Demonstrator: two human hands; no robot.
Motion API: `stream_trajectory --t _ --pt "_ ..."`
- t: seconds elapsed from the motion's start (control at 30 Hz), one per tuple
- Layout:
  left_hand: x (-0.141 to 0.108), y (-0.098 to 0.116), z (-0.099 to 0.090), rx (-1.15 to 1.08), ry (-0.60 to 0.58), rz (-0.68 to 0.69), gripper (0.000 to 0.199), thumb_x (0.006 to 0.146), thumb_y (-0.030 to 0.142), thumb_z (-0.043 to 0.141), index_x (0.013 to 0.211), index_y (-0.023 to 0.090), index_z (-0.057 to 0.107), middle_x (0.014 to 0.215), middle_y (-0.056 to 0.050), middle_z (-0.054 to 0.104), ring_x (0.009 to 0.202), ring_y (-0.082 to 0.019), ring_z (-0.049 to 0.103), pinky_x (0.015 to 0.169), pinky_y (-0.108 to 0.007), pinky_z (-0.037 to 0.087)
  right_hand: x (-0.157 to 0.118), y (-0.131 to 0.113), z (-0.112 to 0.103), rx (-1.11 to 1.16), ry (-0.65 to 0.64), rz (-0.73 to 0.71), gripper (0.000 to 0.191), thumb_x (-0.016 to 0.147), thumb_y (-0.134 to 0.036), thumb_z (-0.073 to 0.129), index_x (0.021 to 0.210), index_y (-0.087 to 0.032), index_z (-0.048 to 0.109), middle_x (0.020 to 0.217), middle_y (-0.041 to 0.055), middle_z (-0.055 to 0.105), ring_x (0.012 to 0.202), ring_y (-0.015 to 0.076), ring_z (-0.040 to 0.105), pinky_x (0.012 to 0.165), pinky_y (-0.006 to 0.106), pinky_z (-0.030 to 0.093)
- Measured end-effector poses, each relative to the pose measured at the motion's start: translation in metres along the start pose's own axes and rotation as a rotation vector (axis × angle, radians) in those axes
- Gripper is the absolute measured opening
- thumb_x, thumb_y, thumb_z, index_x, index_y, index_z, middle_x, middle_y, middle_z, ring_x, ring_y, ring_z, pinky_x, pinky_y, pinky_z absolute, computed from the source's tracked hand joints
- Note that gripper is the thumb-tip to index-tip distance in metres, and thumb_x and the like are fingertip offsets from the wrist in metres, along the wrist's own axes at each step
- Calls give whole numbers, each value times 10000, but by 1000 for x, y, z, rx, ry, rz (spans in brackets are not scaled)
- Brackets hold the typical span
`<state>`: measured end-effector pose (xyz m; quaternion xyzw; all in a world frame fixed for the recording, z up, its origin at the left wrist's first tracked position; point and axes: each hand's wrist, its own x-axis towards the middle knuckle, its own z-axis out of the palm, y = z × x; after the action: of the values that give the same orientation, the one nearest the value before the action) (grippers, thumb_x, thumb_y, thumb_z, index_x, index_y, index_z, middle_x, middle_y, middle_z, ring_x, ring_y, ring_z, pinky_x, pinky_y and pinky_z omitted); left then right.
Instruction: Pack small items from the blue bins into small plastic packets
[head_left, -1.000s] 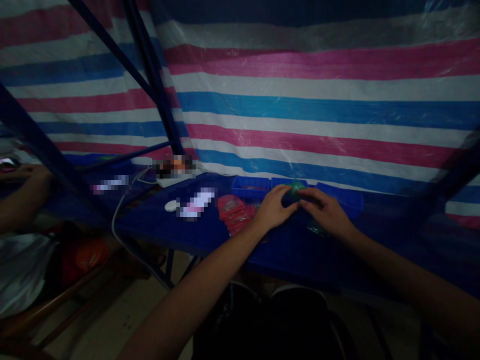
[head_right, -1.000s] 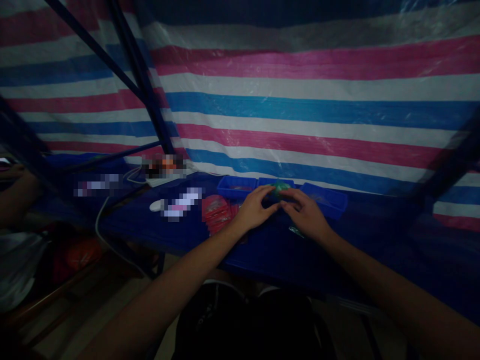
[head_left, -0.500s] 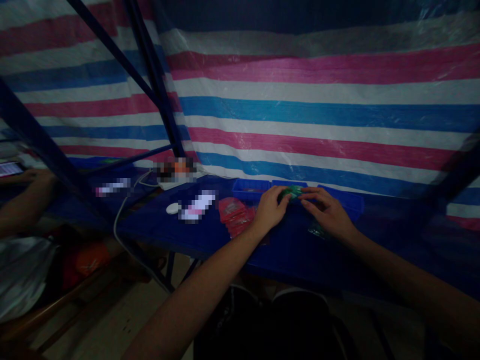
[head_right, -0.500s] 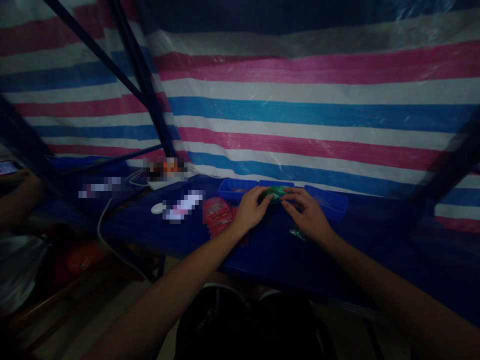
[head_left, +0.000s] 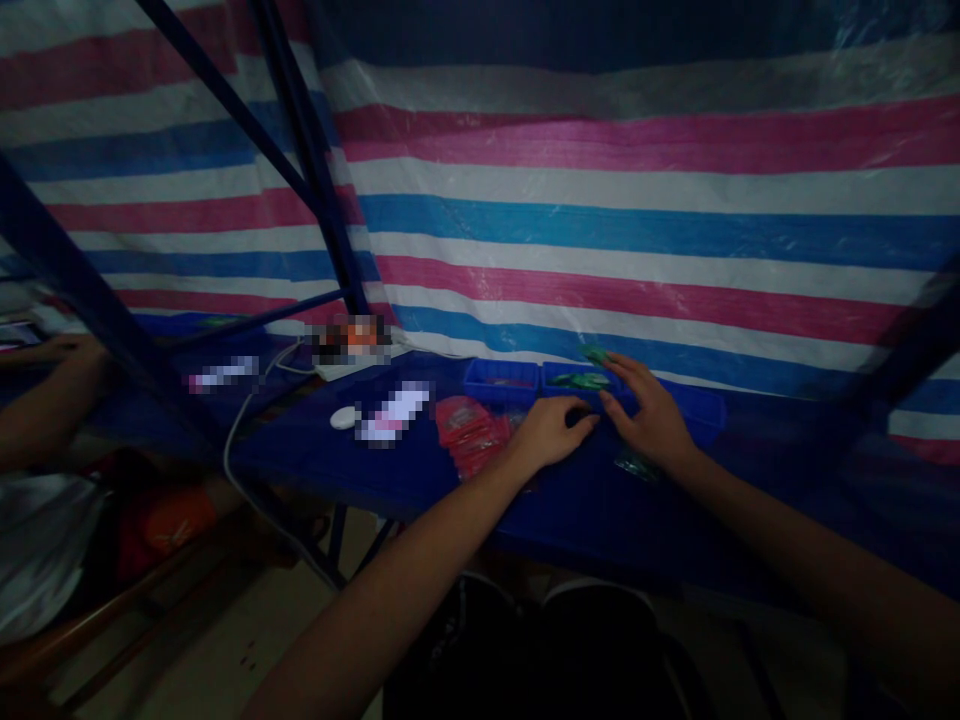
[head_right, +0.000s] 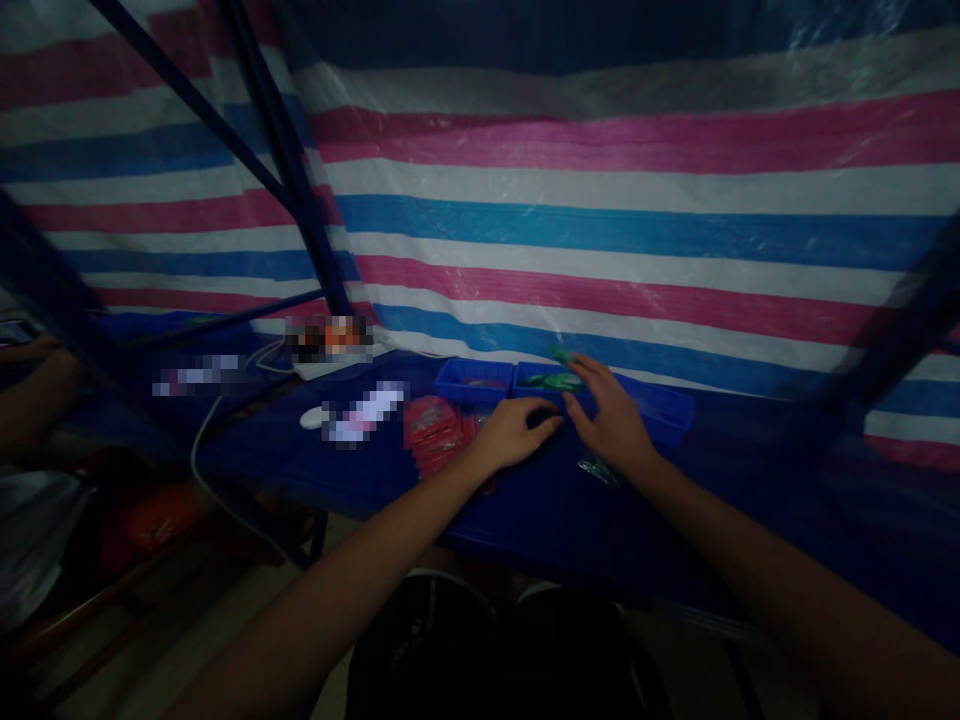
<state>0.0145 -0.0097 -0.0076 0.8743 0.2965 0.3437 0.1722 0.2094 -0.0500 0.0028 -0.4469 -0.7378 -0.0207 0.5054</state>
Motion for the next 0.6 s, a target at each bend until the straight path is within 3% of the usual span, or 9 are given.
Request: stream_trajectory --t 0.1,0.23,0.37,0.47,0.6 --pt "-1 2 4 124 -99 160 305 950 375 609 1116 152 737 1142 -124 745 1086 -271 699 995 -419 537 4 4 5 -43 -154 -71 472 955 -333 591 1423 -273 582 1590 70 457 1462 315 427 1215 566 340" --pt "-1 3 4 158 -171 203 413 933 440 634 1208 142 706 1226 -145 717 1163 -283 671 1041 -419 512 3 16 10 -68 -332 -100 347 995 -320 510 1280 -249 695 1537 76 525 1409 305 501 1190 558 387" --pt "-5 9 0 147 -242 235 597 916 610 607 1317 170 653 1303 -143 686 1215 -300 640 1063 -451 489 1 24 10 -54 -340 -80 366 1025 -354 456 1309 -270 671 1500 70 568 1389 302 527 1171 555 418" --pt "-7 12 -1 181 -295 248 697 831 704 656 1342 231 651 1357 -121 661 1265 -335 598 1063 -499 472 2 22 11 -13 -377 -78 436 1057 -378 374 1445 -304 558 1515 43 557 1431 285 486 1216 559 360" --pt "-5 12 -1 161 -353 278 497 887 607 660 1237 261 724 1279 -70 714 1240 -300 619 1077 -451 458 3 17 12 6 -367 -90 478 1075 -381 314 1533 -333 441 1564 19 501 1481 258 417 1259 551 287"
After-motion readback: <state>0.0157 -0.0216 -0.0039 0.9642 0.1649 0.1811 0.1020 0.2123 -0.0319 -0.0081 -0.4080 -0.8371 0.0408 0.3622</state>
